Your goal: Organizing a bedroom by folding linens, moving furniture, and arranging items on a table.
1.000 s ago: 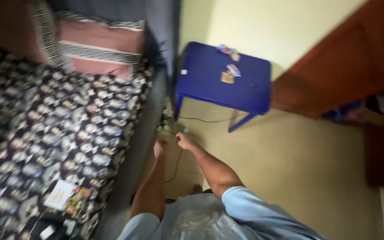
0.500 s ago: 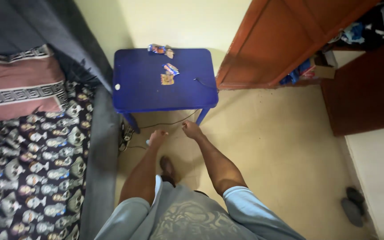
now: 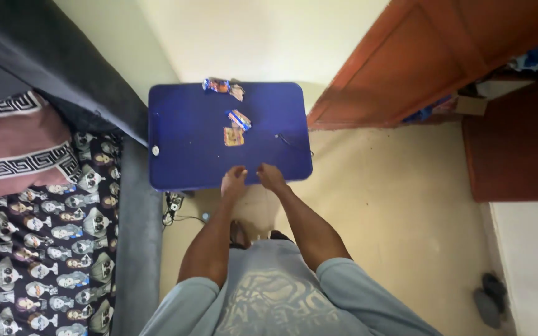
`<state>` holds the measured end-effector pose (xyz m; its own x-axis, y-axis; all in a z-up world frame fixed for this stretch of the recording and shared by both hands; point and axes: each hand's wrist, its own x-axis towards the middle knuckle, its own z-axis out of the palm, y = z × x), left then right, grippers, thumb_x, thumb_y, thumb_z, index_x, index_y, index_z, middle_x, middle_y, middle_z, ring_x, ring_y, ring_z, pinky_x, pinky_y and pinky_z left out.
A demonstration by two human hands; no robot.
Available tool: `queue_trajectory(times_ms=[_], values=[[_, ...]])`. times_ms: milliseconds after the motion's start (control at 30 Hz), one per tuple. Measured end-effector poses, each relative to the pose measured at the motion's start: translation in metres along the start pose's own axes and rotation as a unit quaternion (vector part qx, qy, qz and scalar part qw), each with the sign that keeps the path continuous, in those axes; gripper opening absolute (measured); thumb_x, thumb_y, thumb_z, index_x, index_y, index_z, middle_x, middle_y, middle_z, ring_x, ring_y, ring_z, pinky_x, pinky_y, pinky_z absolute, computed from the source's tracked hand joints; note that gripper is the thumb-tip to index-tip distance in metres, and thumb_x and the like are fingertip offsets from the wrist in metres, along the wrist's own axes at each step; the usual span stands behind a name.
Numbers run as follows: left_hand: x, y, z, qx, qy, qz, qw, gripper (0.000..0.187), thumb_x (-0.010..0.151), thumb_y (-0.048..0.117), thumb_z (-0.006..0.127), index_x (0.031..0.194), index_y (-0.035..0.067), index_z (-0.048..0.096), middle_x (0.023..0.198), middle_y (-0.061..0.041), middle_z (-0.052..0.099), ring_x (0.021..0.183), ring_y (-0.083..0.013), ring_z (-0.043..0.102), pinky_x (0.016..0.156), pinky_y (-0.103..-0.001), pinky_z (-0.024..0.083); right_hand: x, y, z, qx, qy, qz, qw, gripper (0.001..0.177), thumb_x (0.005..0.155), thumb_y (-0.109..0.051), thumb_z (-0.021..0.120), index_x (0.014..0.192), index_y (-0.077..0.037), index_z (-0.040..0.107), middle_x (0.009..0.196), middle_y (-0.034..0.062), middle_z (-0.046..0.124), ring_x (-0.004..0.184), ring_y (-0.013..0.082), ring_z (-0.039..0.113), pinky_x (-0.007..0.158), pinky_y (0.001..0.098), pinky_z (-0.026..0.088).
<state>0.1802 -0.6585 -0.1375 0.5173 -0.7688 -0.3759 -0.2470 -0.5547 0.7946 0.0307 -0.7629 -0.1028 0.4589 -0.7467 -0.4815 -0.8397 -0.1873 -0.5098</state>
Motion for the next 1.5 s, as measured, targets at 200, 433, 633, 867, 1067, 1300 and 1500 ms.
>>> queue_trajectory(times_ms=[200,433,633,867,1067,1300,1500], values=[[0.076,0.048,0.018,-0.297,0.027,-0.072,0.952,0.044,0.095,0.033,0.077,0.127,0.004,0.07,0.102,-0.009,0.076,0.085,-0.0172,0.071,0.059,-0.024,0.057,0.112,0.003,-0.018,0.011,0.045,-0.047,0.998,0.027,0.097,-0.036,0.062,0.114,-0.017,0.071,0.109,0.0151,0.074,0.108,0.0386,0.07,0.09,0.0501,0.057],[0.142,0.166,-0.008,-0.382,0.082,-0.134,0.911,0.057,0.097,0.036,0.073,0.14,0.001,0.06,0.147,-0.034,0.049,0.133,-0.0483,0.054,0.106,-0.057,0.05,0.22,-0.048,-0.065,0.031,-0.002,-0.119,0.992,0.029,0.095,-0.034,0.055,0.113,-0.016,0.07,0.106,0.0234,0.073,0.104,0.045,0.069,0.09,0.0557,0.056],[0.232,0.122,0.038,-0.301,0.121,-0.213,0.922,0.056,0.091,0.05,0.076,0.133,0.013,0.07,0.117,-0.018,0.073,0.101,-0.0305,0.072,0.087,-0.04,0.06,0.343,-0.015,-0.05,-0.033,0.149,-0.164,0.975,0.027,0.088,-0.042,0.068,0.106,-0.022,0.069,0.099,0.005,0.068,0.102,0.0288,0.068,0.086,0.0435,0.059],[0.266,0.147,0.024,-0.327,0.187,-0.183,0.908,0.05,0.094,0.045,0.073,0.13,0.011,0.072,0.111,-0.015,0.075,0.099,-0.0269,0.071,0.081,-0.039,0.057,0.38,-0.044,-0.063,-0.104,0.174,-0.163,0.965,0.063,0.074,-0.041,0.082,0.123,-0.018,0.05,0.109,0.0088,0.053,0.102,0.0348,0.063,0.078,0.0524,0.061],[0.268,0.133,0.025,-0.375,0.21,-0.146,0.891,0.047,0.097,0.036,0.075,0.126,0.0,0.071,0.111,-0.022,0.073,0.096,-0.03,0.07,0.076,-0.042,0.058,0.417,-0.016,-0.033,-0.149,0.076,-0.065,0.984,0.029,0.086,-0.041,0.063,0.109,-0.025,0.052,0.105,0.0019,0.058,0.105,0.0263,0.064,0.083,0.0533,0.058],[0.26,0.062,0.026,-0.308,0.295,-0.162,0.89,0.039,0.092,0.037,0.082,0.116,0.006,0.075,0.102,-0.014,0.076,0.097,-0.0285,0.074,0.083,-0.041,0.056,0.349,-0.038,-0.045,0.106,0.056,-0.075,0.99,0.03,0.081,-0.047,0.069,0.097,-0.022,0.072,0.095,0.0099,0.074,0.096,0.036,0.071,0.084,0.0484,0.056],[0.173,0.06,-0.046,-0.319,0.352,-0.122,0.872,0.052,0.075,0.021,0.091,0.122,0.007,0.072,0.103,-0.013,0.077,0.102,-0.0304,0.073,0.091,-0.041,0.057,0.265,-0.087,0.004,0.128,-0.089,-0.207,0.966,0.036,0.083,-0.044,0.075,0.101,-0.014,0.072,0.096,0.0166,0.073,0.099,0.0386,0.069,0.087,0.0501,0.052]])
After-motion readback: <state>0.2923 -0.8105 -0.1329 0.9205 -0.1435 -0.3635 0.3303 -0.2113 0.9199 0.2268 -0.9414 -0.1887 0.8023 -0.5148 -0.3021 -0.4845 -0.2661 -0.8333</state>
